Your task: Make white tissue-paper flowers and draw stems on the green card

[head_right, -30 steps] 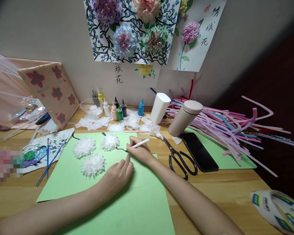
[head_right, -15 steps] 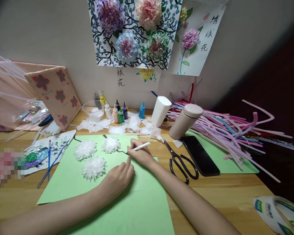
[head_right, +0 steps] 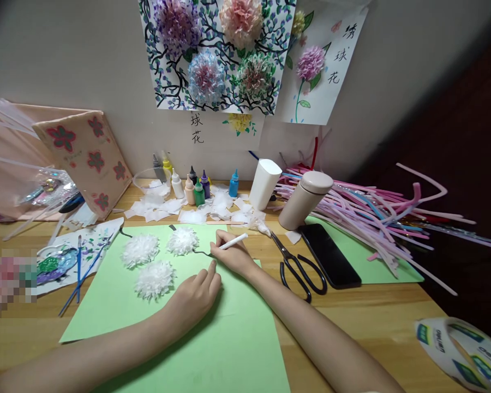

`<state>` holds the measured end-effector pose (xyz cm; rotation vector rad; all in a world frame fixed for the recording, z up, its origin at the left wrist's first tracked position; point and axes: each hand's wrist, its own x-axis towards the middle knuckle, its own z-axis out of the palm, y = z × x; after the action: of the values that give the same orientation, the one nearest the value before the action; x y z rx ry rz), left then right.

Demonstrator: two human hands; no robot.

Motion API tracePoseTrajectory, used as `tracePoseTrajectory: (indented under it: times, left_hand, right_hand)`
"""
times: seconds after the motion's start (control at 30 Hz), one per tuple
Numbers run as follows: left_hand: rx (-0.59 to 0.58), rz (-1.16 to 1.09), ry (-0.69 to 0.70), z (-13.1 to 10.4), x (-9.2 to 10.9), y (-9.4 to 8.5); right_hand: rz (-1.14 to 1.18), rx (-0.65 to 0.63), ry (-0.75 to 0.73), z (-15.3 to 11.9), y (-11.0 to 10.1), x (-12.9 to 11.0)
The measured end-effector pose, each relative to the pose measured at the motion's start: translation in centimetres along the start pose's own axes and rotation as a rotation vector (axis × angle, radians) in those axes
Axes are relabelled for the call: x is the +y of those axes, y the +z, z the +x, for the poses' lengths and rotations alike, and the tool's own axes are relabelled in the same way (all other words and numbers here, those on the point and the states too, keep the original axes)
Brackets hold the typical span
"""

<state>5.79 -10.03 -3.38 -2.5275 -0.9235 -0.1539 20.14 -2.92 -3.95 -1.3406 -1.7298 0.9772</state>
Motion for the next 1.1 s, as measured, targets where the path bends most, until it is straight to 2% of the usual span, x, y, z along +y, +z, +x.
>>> tracePoseTrajectory:
  times: [0.2,0.43,1.1]
  left_hand:
    - [0.023,0.012,-0.008,-0.02,0.14,0.16]
    - [-0.016,-0.019,0.003,-0.07,0.01,0.02]
    - [0.037,0.015,-0.011,-0.03,0.10,0.36]
  right_hand:
    - [-0.006,-0.005,-0.007,-0.05,-0.18,-0.04]
    - [-0.012,0.007,-0.026,-0.06,-0.08,-0.07]
    - [-0.019,0.020,0.000,-0.12,-0.14,-0.09]
